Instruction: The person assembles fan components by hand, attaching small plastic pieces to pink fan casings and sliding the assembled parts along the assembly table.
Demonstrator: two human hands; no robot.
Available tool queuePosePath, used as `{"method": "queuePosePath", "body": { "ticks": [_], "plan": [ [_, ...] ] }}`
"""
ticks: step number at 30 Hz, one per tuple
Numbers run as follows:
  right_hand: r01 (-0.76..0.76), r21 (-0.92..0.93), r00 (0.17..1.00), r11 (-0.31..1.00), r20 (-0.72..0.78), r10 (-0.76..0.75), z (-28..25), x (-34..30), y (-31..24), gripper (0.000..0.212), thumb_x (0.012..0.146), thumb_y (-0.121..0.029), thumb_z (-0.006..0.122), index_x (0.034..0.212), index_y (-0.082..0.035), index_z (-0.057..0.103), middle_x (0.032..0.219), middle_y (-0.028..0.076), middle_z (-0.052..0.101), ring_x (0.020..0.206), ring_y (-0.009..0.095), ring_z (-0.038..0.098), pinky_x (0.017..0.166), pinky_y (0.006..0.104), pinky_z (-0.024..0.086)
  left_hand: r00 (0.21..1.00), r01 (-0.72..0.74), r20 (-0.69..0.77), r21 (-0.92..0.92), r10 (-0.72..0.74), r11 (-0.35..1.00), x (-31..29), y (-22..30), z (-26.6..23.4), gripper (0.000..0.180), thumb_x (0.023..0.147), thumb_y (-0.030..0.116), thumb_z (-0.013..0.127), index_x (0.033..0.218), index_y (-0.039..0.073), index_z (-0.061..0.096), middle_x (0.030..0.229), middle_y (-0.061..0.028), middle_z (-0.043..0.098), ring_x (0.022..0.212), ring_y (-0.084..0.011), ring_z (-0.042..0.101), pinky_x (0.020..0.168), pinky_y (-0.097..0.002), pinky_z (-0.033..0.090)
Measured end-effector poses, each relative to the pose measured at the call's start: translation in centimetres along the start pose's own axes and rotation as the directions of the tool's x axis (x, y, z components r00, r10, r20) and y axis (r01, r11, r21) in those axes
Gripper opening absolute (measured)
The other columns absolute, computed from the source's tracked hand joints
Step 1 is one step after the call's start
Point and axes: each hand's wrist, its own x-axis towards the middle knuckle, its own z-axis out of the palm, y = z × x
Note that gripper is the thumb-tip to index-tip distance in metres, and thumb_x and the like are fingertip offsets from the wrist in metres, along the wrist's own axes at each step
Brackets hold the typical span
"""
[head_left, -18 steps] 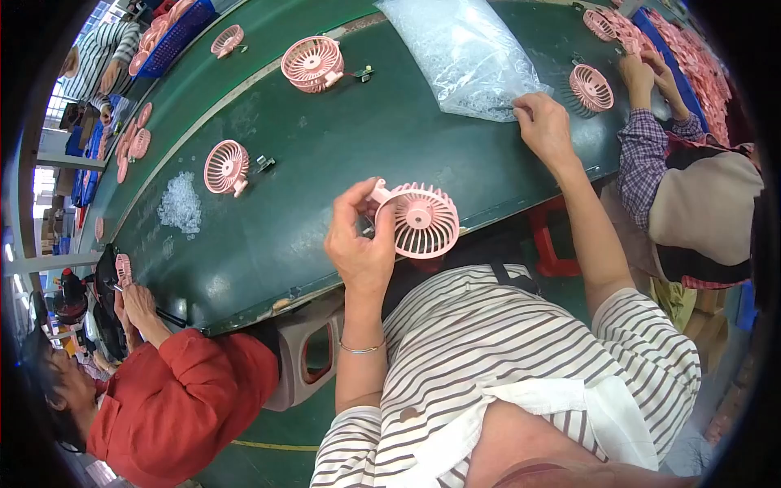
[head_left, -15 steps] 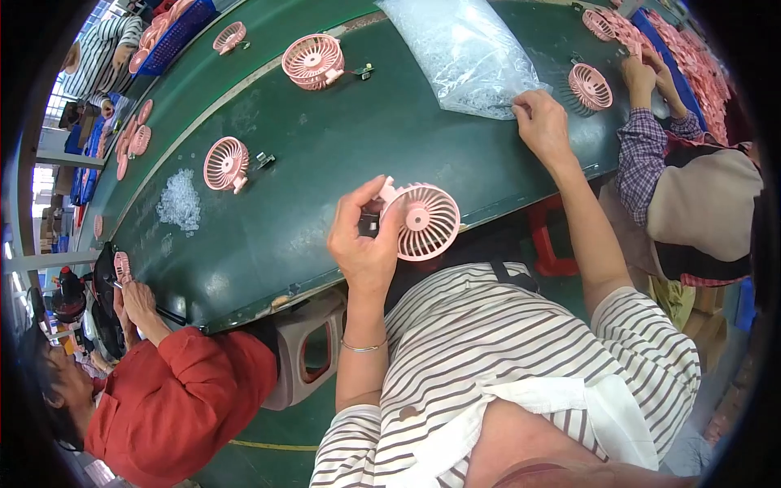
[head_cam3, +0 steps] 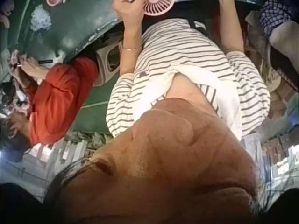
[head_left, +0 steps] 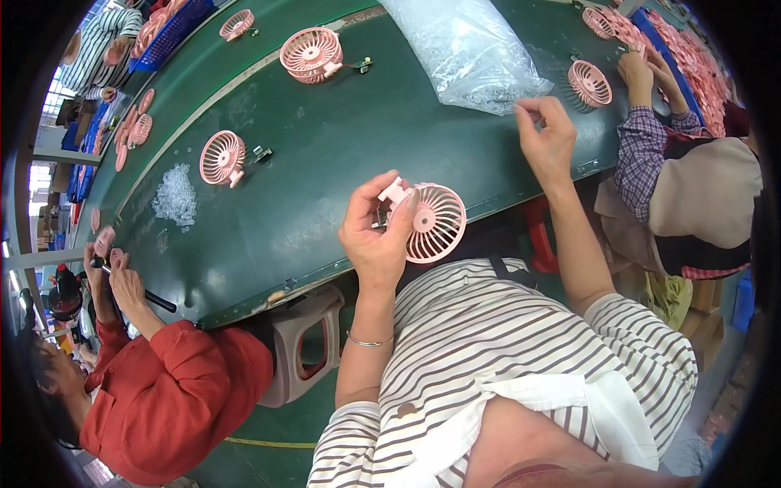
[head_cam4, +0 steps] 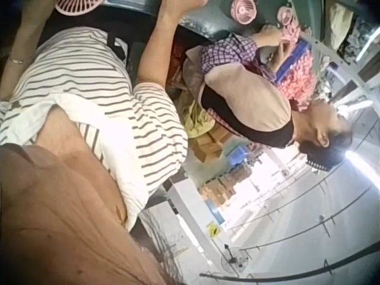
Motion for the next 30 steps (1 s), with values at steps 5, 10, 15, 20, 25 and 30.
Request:
{"method": "queuePosePath", "body": {
  "ticks": [5, 10, 15, 20, 25, 30],
  "plan": [
    [-0.474, 0.564, 0.848, 0.676, 0.499, 0.178, 1.6, -2.5, -7.2, 0.009, 0.079, -0.006, 0.069, 0.085, 0.000, 0.068, 0.077, 0.002, 0.064, 0.069, 0.006, 0.057, 0.062, 0.0199, 0.046, 0.999, -0.026, 0.025, 0.085, 0.024, 0.996, -0.1, -0.4, 0.3, 0.028, 0.076, 0.001, 0.072, 0.101, 0.001, 0.058, 0.094, -0.0074, 0.064, 0.080, -0.0094, 0.060, 0.070, -0.0222, 0.049],
    [-0.576, 0.607, 0.784, 0.547, 0.599, 0.160, 3.8, -4.6, -9.9, 0.011, 0.080, -0.005, 0.068, 0.087, 0.003, 0.064, 0.076, 0.004, 0.064, 0.067, 0.006, 0.060, 0.059, 0.0209, 0.049, 1.000, -0.029, -0.011, -0.005, 0.029, 1.000, -0.1, -1.2, 1.0, 0.030, 0.075, 0.001, 0.074, 0.097, 0.002, 0.055, 0.093, -0.0059, 0.059, 0.079, -0.0094, 0.058, 0.068, -0.0213, 0.047],
    [-0.727, 0.495, 0.648, 0.476, 0.725, 0.235, 3.0, -4.2, -10.2, 0.009, 0.083, 0.001, 0.064, 0.091, 0.005, 0.063, 0.085, 0.006, 0.063, 0.075, 0.008, 0.060, 0.066, 0.0221, 0.050, 1.000, 0.001, -0.012, -0.052, -0.001, 0.999, -0.4, -1.4, 0.6, 0.033, 0.074, 0.000, 0.074, 0.098, 0.001, 0.052, 0.092, -0.0060, 0.057, 0.080, -0.0096, 0.057, 0.070, -0.0220, 0.047],
    [-0.760, 0.497, 0.619, 0.420, 0.751, 0.230, 3.5, -4.3, -9.2, 0.009, 0.082, 0.001, 0.065, 0.090, 0.005, 0.063, 0.084, 0.007, 0.064, 0.075, 0.010, 0.061, 0.066, 0.0228, 0.051, 0.998, 0.048, -0.032, -0.154, -0.053, 0.987, 0.1, -1.3, 1.1, 0.033, 0.074, 0.000, 0.074, 0.097, 0.002, 0.051, 0.090, -0.0056, 0.057, 0.079, -0.0092, 0.057, 0.070, -0.0226, 0.047],
    [-0.820, 0.475, 0.555, 0.320, 0.797, 0.239, 3.2, -4.2, -9.2, 0.009, 0.081, 0.001, 0.066, 0.089, 0.005, 0.063, 0.085, 0.009, 0.064, 0.075, 0.011, 0.062, 0.067, 0.0235, 0.051, 0.996, 0.091, 0.024, -0.100, -0.089, 0.991, 0.1, -1.2, 0.5, 0.031, 0.073, 0.001, 0.075, 0.093, 0.003, 0.051, 0.087, -0.0049, 0.059, 0.076, -0.0088, 0.057, 0.069, -0.0221, 0.047],
    [-0.840, 0.459, 0.530, 0.290, 0.808, 0.258, 3.1, -4.1, -9.3, 0.009, 0.081, 0.002, 0.066, 0.089, 0.005, 0.063, 0.085, 0.009, 0.064, 0.076, 0.012, 0.062, 0.068, 0.0238, 0.052, 0.997, 0.071, 0.022, -0.079, -0.069, 0.994, 0.2, -1.0, 0.5, 0.030, 0.073, 0.001, 0.075, 0.091, 0.003, 0.052, 0.086, -0.0045, 0.060, 0.076, -0.0084, 0.058, 0.065, -0.0212, 0.047]
  ]
}}
